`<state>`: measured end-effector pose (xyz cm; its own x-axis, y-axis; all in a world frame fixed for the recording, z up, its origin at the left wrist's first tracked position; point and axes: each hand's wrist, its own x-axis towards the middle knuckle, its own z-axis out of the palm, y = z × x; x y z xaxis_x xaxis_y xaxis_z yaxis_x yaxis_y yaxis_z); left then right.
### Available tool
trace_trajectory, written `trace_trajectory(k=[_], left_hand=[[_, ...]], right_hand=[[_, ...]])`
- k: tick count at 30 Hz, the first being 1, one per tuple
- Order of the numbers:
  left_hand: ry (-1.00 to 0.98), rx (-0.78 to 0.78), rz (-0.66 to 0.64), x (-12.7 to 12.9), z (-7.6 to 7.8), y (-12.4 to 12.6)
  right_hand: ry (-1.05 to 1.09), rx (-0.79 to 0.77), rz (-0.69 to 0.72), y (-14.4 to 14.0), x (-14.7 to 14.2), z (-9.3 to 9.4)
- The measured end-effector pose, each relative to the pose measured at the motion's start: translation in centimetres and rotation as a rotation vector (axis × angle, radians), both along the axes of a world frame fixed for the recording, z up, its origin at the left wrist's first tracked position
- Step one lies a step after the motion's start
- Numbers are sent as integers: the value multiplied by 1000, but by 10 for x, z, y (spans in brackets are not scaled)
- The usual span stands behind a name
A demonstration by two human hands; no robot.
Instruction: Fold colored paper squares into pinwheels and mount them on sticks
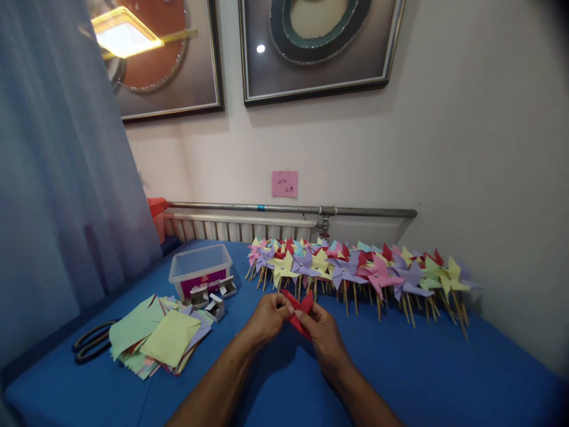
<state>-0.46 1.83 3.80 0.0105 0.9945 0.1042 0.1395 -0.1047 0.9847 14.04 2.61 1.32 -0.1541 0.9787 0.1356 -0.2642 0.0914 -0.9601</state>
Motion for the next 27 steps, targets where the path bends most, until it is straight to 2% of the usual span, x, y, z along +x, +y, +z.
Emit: trace_trajectory(k=[12, 19, 27], left_hand=[[29, 18, -11, 2, 2, -1], [44, 21, 42, 6, 1, -2], [-102, 82, 103, 12, -6, 2]], right_hand=[[-58, 27, -61, 2, -1, 0], [-22, 1, -62, 2, -2, 0], [2, -20, -89, 5, 1, -1]])
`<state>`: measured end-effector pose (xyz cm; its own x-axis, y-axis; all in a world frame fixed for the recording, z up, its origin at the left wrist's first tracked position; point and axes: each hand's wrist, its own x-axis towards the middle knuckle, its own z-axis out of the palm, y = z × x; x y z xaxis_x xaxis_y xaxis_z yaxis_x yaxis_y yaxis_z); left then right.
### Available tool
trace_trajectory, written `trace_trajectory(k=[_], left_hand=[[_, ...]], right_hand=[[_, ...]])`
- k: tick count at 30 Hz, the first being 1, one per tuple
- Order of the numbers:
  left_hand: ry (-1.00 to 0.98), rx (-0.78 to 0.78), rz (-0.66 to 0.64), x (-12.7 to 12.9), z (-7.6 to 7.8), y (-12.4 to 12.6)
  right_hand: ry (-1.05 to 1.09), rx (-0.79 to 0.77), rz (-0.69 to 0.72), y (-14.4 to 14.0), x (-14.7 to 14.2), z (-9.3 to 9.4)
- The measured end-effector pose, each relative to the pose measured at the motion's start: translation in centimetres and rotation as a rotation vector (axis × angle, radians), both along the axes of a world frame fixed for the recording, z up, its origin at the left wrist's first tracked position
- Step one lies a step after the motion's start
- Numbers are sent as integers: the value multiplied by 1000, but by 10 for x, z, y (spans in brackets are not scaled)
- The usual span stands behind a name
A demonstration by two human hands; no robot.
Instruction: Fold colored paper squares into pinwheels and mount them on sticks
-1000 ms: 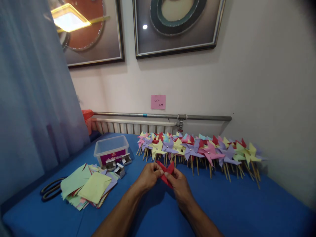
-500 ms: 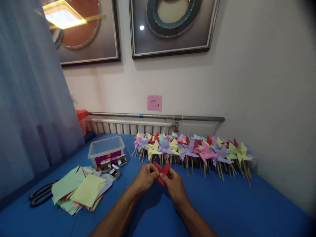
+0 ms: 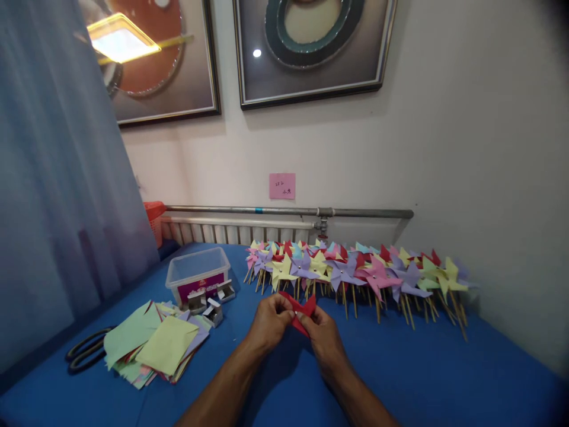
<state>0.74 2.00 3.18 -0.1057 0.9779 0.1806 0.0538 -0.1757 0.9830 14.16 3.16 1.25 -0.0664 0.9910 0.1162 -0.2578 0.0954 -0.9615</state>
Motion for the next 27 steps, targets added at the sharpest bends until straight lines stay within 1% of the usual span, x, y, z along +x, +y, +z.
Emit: trace_trajectory(k=[3, 6, 7, 9, 12, 16, 19, 23, 27], left_hand=[[-96, -20, 60, 1, 1, 1], [-248, -92, 117, -1, 6, 0], [-288, -121, 107, -2, 8, -1], [-331, -166, 37, -4, 11, -4], [-332, -203, -71, -6, 11, -6], [-304, -229, -68, -5, 6, -4], [-282, -236, -77, -5, 3, -2], [-254, -221, -131, -5, 4, -3], [-247, -210, -156, -5, 6, -4]], right_hand=[[38, -13, -8, 0, 0, 0], [63, -15, -6, 0, 0, -1], [62, -12, -1, 0, 0, -2], [48, 4, 12, 0, 0, -3], [19, 33, 38, -1, -1, -4], [-16, 46, 63, -3, -3, -1], [4, 35, 92, -6, -3, 2], [23, 9, 124, -7, -2, 1], [1, -22, 149, -5, -1, -2]])
